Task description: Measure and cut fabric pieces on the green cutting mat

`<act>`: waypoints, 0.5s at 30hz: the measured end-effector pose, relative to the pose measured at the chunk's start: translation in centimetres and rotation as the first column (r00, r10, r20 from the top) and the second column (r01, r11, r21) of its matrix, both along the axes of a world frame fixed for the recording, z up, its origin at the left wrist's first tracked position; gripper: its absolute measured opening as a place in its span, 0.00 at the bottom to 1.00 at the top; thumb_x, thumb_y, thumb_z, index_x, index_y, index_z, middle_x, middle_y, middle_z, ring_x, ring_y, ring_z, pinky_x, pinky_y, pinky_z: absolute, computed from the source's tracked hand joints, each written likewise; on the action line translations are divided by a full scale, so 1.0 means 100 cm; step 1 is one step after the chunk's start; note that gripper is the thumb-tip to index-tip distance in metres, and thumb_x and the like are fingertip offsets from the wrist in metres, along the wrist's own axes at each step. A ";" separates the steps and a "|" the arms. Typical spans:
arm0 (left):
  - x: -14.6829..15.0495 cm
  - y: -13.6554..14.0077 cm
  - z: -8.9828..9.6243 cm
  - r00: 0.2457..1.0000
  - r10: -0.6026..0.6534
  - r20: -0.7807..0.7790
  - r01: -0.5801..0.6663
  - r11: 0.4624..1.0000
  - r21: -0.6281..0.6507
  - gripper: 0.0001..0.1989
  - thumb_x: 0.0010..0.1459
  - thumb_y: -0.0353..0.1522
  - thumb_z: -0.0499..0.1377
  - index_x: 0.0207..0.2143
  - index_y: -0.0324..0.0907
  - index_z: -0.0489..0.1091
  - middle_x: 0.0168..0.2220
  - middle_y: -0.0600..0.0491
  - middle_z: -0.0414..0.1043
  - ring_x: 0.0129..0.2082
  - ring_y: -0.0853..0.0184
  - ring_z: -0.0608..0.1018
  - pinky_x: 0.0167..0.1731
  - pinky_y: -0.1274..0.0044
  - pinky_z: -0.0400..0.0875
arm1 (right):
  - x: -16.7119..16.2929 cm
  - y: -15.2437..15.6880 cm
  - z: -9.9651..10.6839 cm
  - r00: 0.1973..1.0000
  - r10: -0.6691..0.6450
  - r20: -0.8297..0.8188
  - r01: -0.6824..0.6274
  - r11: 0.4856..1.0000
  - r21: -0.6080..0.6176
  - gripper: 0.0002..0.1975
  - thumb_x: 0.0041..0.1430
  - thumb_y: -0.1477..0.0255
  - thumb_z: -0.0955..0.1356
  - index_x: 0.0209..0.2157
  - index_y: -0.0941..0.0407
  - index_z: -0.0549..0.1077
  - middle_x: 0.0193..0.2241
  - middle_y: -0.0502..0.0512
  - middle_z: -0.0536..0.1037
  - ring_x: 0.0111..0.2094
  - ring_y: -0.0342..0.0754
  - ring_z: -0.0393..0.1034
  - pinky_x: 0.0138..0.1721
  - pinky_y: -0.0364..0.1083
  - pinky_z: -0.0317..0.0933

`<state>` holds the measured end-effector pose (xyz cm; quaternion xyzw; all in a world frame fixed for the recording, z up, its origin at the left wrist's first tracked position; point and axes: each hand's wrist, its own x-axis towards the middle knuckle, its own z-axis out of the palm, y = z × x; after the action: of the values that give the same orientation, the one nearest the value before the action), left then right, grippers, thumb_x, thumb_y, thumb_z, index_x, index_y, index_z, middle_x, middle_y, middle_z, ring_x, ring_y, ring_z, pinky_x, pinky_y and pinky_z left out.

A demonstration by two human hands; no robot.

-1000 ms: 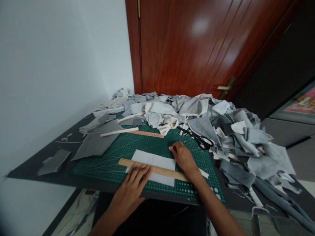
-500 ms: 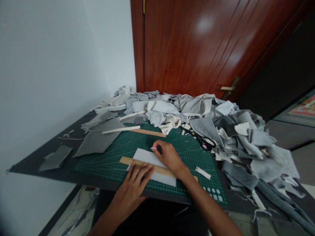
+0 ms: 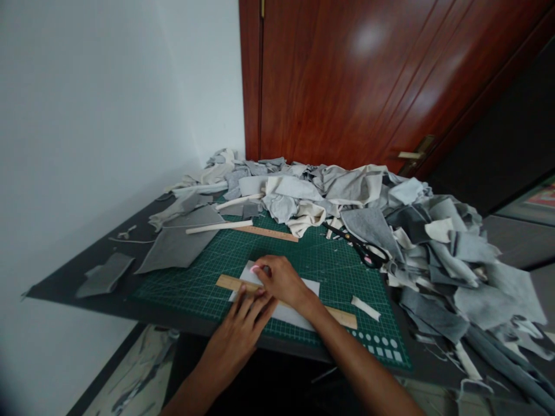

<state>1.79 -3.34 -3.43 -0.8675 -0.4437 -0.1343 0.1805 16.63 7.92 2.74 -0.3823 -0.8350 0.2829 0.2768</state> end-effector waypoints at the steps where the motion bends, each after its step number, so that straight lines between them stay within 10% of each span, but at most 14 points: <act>1: 0.000 0.000 0.000 1.000 0.002 0.001 -0.002 1.000 -0.006 0.26 0.69 0.32 0.53 0.68 0.42 0.61 0.64 0.47 0.68 0.64 0.55 0.67 0.66 0.57 0.59 | 0.000 -0.001 0.001 1.000 0.007 0.009 -0.007 1.000 -0.002 0.08 0.68 0.74 0.67 0.36 0.58 0.80 0.33 0.54 0.81 0.31 0.43 0.73 0.36 0.41 0.62; 15: 0.001 -0.002 -0.002 0.999 0.009 0.031 -0.009 1.000 -0.015 0.24 0.71 0.33 0.52 0.67 0.45 0.64 0.61 0.50 0.71 0.62 0.57 0.69 0.64 0.59 0.63 | -0.028 0.000 0.013 0.968 0.017 0.249 -0.011 1.000 -0.025 0.09 0.65 0.72 0.70 0.35 0.57 0.84 0.34 0.55 0.84 0.33 0.44 0.77 0.37 0.40 0.63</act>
<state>1.87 -3.52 -3.64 -0.8646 -0.4514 -0.1435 0.1675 13.82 7.89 4.07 -0.4122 -0.8624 0.2442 0.1633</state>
